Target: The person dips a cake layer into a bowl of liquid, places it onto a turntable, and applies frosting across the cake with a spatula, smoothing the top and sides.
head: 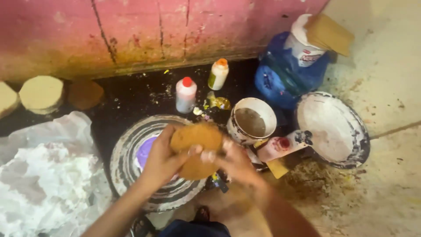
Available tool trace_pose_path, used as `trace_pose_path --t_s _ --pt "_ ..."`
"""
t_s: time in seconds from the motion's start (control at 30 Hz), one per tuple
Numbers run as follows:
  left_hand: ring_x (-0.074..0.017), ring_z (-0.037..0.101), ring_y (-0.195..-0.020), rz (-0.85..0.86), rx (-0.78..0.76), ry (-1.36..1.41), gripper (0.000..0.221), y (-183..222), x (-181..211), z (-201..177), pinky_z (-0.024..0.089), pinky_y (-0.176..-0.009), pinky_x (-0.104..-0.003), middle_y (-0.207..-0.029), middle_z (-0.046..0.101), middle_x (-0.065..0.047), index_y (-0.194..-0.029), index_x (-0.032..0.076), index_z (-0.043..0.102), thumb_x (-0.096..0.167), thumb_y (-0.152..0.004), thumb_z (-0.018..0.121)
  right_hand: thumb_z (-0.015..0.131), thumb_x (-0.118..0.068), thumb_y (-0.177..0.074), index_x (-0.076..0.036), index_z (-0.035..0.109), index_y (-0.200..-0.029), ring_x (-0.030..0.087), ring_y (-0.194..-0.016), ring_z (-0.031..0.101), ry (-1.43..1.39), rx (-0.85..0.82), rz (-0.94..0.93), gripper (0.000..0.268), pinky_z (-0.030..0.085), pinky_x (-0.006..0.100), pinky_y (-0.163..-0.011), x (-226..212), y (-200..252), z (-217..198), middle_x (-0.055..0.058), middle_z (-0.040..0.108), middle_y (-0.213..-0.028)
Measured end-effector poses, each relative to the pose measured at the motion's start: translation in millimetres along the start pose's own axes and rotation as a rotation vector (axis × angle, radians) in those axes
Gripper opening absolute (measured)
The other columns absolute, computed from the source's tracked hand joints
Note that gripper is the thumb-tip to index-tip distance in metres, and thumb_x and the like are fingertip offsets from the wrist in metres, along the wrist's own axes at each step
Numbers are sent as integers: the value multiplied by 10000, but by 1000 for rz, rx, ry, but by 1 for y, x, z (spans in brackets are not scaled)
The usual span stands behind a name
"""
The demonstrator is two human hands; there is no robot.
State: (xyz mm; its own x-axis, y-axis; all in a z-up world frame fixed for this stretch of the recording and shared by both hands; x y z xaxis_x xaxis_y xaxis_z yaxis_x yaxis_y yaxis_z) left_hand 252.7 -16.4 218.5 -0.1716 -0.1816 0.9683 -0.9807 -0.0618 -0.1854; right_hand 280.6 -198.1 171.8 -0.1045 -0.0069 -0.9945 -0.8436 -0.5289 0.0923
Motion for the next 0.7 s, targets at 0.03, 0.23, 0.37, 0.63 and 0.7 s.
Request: trace_pose_path --t_s 0.03,0.23,0.37,0.63,0.7 --pt "-224 676 -1105 56 19 76 545 -7 4 13 553 -940 -361 -1187 680 -125 -1295 10 535 180 -866 824 762 -116 -872 -43 567 -1371 158 -970 707 129 113 1 540 609 320 -838 -13 -9 -29 86 704 -1200" --pt "-172 675 -1018 -55 181 238 531 11 -27 2 550 -867 -303 -1169 681 -98 -1363 8 505 174 -905 716 782 -308 -873 -58 637 -1288 359 -1060 707 1117 670 62 506 570 429 -892 -31 -29 -219 209 734 -1113" --pt "-154 681 -909 -81 76 184 461 -2 -38 25 546 -756 -298 -1072 723 -92 -1346 22 554 196 -943 695 758 -366 -824 -108 733 -1125 355 -1054 702 1451 437 395 398 560 463 -912 91 -104 -268 171 730 -1113" --pt "-184 731 -916 35 -59 69 599 -94 -86 147 618 -798 -305 -1059 718 -99 -1329 21 565 294 -851 801 807 -234 -785 -74 706 -1188 330 -1049 707 881 513 184 446 561 419 -898 30 -70 -282 165 743 -1133" --pt "-203 681 -1031 60 -58 278 768 -141 -96 190 587 -860 -340 -1196 605 -97 -1410 15 422 264 -829 859 771 -114 -779 -38 637 -1259 291 -1015 726 415 544 116 504 587 398 -849 -1 -42 -277 149 743 -1141"
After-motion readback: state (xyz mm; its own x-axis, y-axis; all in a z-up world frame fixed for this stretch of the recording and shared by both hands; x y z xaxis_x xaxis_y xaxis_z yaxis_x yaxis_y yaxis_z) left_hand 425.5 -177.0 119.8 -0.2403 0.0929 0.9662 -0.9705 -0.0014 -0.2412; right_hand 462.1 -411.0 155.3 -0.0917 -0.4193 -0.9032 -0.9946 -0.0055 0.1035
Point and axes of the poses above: each hand's wrist, its own y-axis away from the middle knuckle, its own z-axis out of the palm, x = y × z, the point moved 9 cm from there along -y, towards the middle knuckle
